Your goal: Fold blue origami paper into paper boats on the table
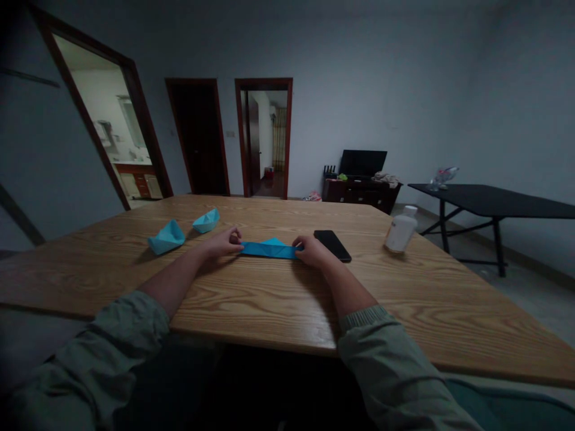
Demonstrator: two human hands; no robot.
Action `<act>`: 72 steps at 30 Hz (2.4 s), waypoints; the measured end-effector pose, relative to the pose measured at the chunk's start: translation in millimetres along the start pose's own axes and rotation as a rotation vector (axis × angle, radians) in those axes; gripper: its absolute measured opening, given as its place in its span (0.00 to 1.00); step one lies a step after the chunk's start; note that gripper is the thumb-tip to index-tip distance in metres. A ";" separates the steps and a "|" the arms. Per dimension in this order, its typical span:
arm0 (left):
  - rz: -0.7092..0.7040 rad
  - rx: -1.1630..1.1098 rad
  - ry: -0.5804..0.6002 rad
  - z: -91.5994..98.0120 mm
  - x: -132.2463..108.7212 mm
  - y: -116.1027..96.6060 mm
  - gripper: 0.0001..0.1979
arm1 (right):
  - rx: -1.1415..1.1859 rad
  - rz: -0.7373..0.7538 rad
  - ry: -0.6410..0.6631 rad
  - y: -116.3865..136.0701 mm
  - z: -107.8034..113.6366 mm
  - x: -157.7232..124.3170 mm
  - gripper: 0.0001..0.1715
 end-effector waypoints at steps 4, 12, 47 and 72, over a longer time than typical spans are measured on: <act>-0.044 0.154 -0.031 3.7 -2.2 -7.0 0.17 | -0.033 0.020 -0.058 -3.7 3.7 2.0 0.13; -0.009 0.304 0.015 2.1 -9.0 -21.1 0.17 | -0.038 -0.029 -0.069 -7.1 5.6 2.0 0.11; -0.019 0.368 0.070 -0.5 -12.0 -22.7 0.19 | -0.104 -0.022 0.027 -5.5 7.1 -1.0 0.12; -0.128 0.662 0.104 -56.8 1.1 -37.2 0.37 | -0.271 0.194 0.204 27.7 -66.3 -6.4 0.46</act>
Point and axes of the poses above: each hand's wrist, its own x-axis towards the middle knuckle, its own z-axis out of the back of the hand, y = z × x, the point moved 7 cm from there along x, towards the middle knuckle, and after that the axes turned 12 degrees about x, right-handed, at the moved point
